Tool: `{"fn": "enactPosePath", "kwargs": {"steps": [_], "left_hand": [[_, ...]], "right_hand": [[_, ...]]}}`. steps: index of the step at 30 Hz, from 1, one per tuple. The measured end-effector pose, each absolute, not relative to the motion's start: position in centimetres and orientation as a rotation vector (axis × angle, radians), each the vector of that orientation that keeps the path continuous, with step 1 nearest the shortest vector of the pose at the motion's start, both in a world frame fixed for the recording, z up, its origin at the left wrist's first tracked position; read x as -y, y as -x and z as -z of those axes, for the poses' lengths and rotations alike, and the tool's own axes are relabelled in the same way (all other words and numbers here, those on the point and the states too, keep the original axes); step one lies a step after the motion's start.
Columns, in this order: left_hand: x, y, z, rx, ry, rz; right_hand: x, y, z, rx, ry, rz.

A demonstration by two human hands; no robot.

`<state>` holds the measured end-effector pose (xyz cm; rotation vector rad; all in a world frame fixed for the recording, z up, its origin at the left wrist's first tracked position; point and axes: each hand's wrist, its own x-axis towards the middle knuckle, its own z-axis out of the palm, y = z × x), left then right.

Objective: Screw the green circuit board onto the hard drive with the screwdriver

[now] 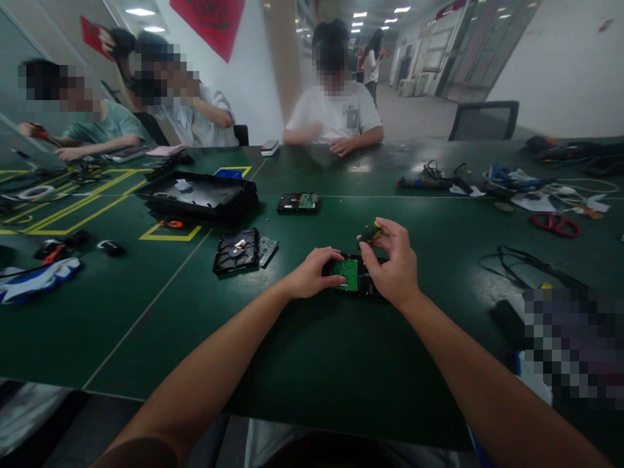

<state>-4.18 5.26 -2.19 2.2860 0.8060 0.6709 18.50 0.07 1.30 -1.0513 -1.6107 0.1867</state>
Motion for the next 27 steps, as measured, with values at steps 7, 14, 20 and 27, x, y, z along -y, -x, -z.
{"fn": "enactPosePath", "kwargs": {"steps": [7, 14, 20, 27], "left_hand": [[-4.95, 4.12, 1.71, -0.829, -2.261, -0.657], [-5.02, 4.11, 1.75, -0.816, -2.270, -0.665], [-5.01, 4.07, 1.80, -0.831, -2.268, -0.660], [-5.05, 4.15, 1.90, -0.822, -2.269, -0.664]], "right_hand": [[0.16, -18.55, -1.80, 1.686, 1.060, -0.107], [-0.10, -18.76, -1.23, 1.567, 1.087, -0.115], [-0.02, -18.57, -1.21, 1.596, 1.077, -0.131], [-0.11, -18.70, -1.13, 1.598, 1.092, -0.136]]}}
